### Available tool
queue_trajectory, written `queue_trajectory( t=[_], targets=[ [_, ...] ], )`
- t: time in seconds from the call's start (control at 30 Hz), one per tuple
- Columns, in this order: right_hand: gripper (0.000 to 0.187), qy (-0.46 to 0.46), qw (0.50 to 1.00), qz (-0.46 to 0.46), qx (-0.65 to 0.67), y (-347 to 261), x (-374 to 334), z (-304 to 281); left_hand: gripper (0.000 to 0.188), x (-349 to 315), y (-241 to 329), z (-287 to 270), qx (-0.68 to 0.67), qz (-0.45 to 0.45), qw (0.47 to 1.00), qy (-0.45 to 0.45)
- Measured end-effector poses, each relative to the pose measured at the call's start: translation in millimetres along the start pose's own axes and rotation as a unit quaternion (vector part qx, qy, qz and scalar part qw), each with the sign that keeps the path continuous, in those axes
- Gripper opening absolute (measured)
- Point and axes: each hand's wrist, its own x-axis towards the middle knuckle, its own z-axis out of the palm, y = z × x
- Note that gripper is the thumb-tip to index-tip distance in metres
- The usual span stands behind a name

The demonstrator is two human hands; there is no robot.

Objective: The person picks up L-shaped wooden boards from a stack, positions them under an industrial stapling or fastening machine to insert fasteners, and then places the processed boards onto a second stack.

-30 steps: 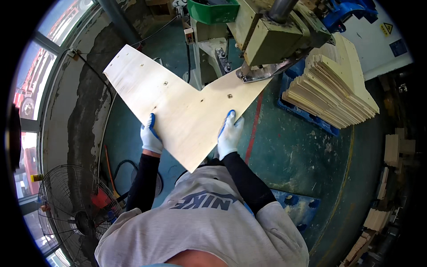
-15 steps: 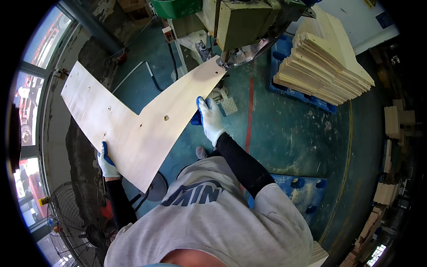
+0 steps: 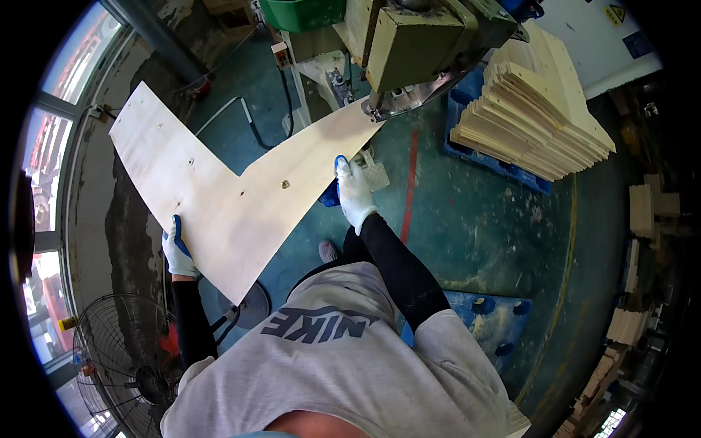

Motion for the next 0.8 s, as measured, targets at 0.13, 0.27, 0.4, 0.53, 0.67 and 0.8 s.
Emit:
queue_trajectory(
  t=[0.13, 0.27, 0.4, 0.53, 0.67, 0.8],
  targets=[
    [0.042, 0.002, 0.999, 0.000, -0.043, 5, 7, -4, 0.041, 0, 6, 8, -0.005, 0.017, 1.000, -0.014],
    [0.036, -0.027, 0.999, 0.028, 0.009, 10, 10, -4, 0.040, 11, 0, -8, 0.005, 0.022, 1.000, 0.007],
    [0.034, -0.005, 1.000, -0.021, -0.018, 30, 25, -13, 0.040, 13, -7, 2, -0.009, 0.046, 0.999, 0.027],
    [0.034, -0.046, 0.987, -0.042, 0.148, 32, 25, -9, 0.040, -8, -10, -7, 0.002, 0.040, 0.998, 0.044],
    [0.025, -0.118, 0.980, 0.053, 0.153, 15, -20, -7, 0.044, -62, 2, -36, 0.026, -0.021, 0.999, 0.040],
    [0.028, -0.199, 0.961, 0.145, 0.128, 35, -53, -15, 0.045, -111, -5, -86, -0.019, -0.164, 0.985, 0.049]
  ],
)
